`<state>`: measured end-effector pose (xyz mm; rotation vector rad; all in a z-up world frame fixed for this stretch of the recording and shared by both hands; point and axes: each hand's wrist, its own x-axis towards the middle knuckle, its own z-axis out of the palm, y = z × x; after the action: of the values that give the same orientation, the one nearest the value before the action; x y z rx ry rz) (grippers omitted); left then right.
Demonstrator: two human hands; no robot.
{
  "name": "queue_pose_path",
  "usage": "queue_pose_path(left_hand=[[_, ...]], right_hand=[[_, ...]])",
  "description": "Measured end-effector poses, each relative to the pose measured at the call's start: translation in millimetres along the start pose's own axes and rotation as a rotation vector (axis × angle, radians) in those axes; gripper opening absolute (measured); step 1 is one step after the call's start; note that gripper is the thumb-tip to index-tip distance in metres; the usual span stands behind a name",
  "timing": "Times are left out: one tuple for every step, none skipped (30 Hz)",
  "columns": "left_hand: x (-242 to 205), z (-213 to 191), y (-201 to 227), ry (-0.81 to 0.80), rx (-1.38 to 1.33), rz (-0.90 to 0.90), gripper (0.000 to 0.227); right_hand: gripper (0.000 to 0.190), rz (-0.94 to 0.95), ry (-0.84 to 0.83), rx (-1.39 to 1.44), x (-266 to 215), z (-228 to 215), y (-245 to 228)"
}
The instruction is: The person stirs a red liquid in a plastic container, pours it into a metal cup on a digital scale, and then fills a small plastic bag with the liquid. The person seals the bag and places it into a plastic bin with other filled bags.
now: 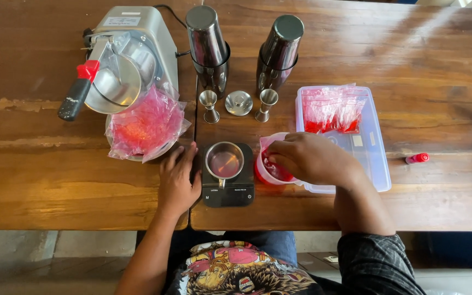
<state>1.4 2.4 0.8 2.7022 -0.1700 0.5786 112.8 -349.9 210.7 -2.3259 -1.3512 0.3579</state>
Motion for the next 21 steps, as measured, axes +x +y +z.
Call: queue_pose_path(left_hand=[[0,0,0,-0.002,-0.001,-0.008,0.088],[0,-1,-1,0.003,-0.013,-0.012,0.088],[0,-1,-1,0.008,-0.026,-0.018,0.089],[1,2,-2,0.007,-0.027,-0.027,0.089],[0,5,-4,0.021,-0.029,-0.017,0.09],[-1,7,-5,0.035,-0.03,-0.007,0.09],[-2,9,-7,0.033,-0.026,-0.018,0.09],[-2,10,-9,0.044,-0.026,-0.011,0.092],[-4,12,-10,0.054,-0.027,-0.004,0.093],[-4,12,-11,0.051,-0.023,-0.015,0.093],[-4,12,-11,0.068,-0.039,0.003,0.093],[-4,13,-12,0.084,-0.055,0.021,0.093],[-4,13,-12,0.077,-0.052,0.017,0.093],[-4,14,-12,0.093,-0.056,0.026,0.093],[-4,15,-13,0.105,-0.06,0.037,0.093],[-6,13,-13,0.093,-0.057,0.035,0.093],[-5,13,-13,0.097,-0.071,0.04,0.087],[-4,13,-14,0.1,-0.085,0.045,0.081],[-3,13,-14,0.09,-0.084,0.043,0.081],[-2,13,-14,0.098,-0.102,0.041,0.071],[-1,13,-14,0.106,-0.121,0.039,0.063]], right_hand=[[0.027,-0.002,-0.007,0.003,0,1,-2],[0.029,0.0,-0.022,0.032,0,2,-4],[0.03,0.003,-0.039,0.061,-1,3,-6],[0.03,0.0,-0.048,0.063,-3,0,-6],[0.032,0.021,-0.064,0.078,-4,-1,-6],[0.033,0.042,-0.081,0.093,-6,-3,-7],[0.033,0.035,-0.089,0.098,-9,-5,-6],[0.033,0.077,-0.084,0.038,-12,-7,-6],[0.034,0.119,-0.079,-0.022,-16,-8,-5],[0.034,0.111,-0.087,-0.016,-15,-4,0],[0.03,0.106,-0.026,-0.073,-16,0,6],[0.027,0.1,0.035,-0.129,-16,5,12],[0.027,0.099,0.032,-0.121,-15,5,13],[0.025,0.078,0.07,-0.164,-13,5,14],[0.023,0.061,0.11,-0.204,-11,7,15],[0.023,0.062,0.108,-0.192,-9,10,17],[0.022,0.043,0.134,-0.179,-7,12,19],[0.022,0.023,0.161,-0.166,-5,14,20],[0.022,0.026,0.158,-0.156,-5,11,15],[0.022,0.009,0.142,-0.104,-4,9,10],[0.022,-0.01,0.125,-0.054,-2,6,5]])
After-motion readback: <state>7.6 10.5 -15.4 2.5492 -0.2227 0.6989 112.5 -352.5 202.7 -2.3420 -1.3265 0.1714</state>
